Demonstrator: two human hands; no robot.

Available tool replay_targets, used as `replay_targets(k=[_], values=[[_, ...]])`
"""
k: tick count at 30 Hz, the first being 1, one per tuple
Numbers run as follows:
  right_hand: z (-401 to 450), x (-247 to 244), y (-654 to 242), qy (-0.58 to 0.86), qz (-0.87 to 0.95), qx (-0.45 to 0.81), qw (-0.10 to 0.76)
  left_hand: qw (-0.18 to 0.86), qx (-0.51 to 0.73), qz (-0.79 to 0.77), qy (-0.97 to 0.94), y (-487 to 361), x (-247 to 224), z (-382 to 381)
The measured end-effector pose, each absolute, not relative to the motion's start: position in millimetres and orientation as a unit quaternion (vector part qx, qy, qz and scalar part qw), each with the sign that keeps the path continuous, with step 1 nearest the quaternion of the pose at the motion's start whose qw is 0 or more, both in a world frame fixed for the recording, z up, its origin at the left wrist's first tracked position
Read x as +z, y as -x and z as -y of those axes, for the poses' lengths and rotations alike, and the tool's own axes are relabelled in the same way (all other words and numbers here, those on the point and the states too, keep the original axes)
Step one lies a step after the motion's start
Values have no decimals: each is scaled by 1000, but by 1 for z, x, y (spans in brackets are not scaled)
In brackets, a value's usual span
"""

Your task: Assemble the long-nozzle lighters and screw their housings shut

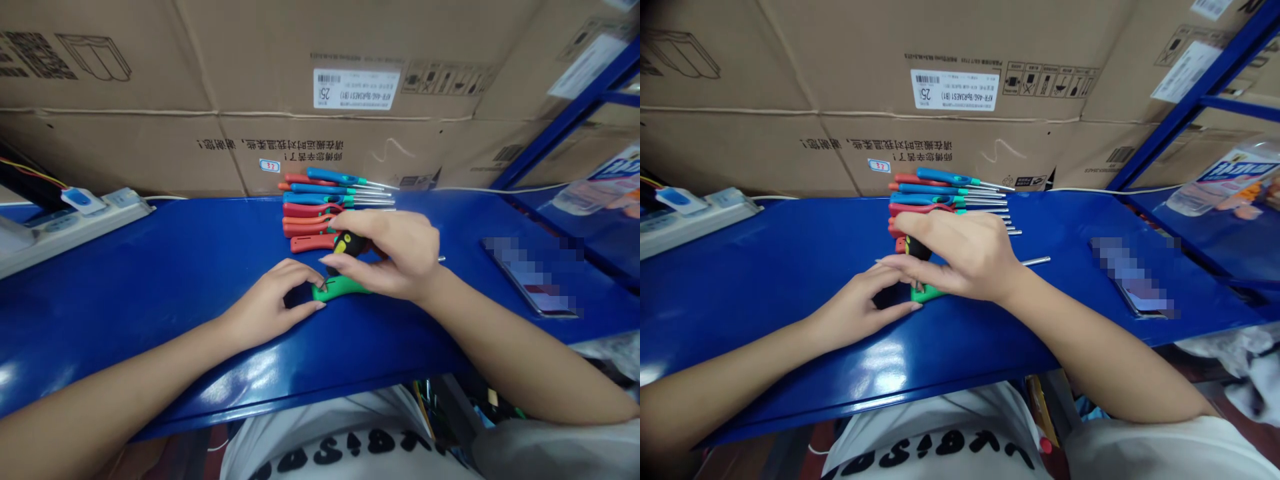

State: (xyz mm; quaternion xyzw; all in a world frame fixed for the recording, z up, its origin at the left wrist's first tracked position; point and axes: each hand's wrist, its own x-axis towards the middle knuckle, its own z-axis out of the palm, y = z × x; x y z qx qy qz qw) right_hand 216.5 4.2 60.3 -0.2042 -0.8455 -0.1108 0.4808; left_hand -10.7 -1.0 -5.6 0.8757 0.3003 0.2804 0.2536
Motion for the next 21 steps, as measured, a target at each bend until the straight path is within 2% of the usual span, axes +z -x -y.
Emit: replay_targets(k=[5, 7, 11, 16, 18, 21], values=[[-1, 64, -214, 247, 858, 54, 446, 264, 271, -308, -873, 10, -3, 1], [-2, 63, -216, 252, 852, 18, 459, 263, 272, -305, -874, 10, -4, 1], [-4, 61, -218, 207, 831, -147, 495, 258, 275, -303, -875, 10, -4, 1], [-4, 64, -216, 243, 859, 33, 449, 265, 272, -309, -872, 9, -2, 2], [-7, 64, -218, 247, 852, 11, 461, 271, 270, -306, -872, 9, -2, 2], [-10, 62, -222, 249, 839, -97, 474, 272, 275, -299, -872, 9, -2, 2]])
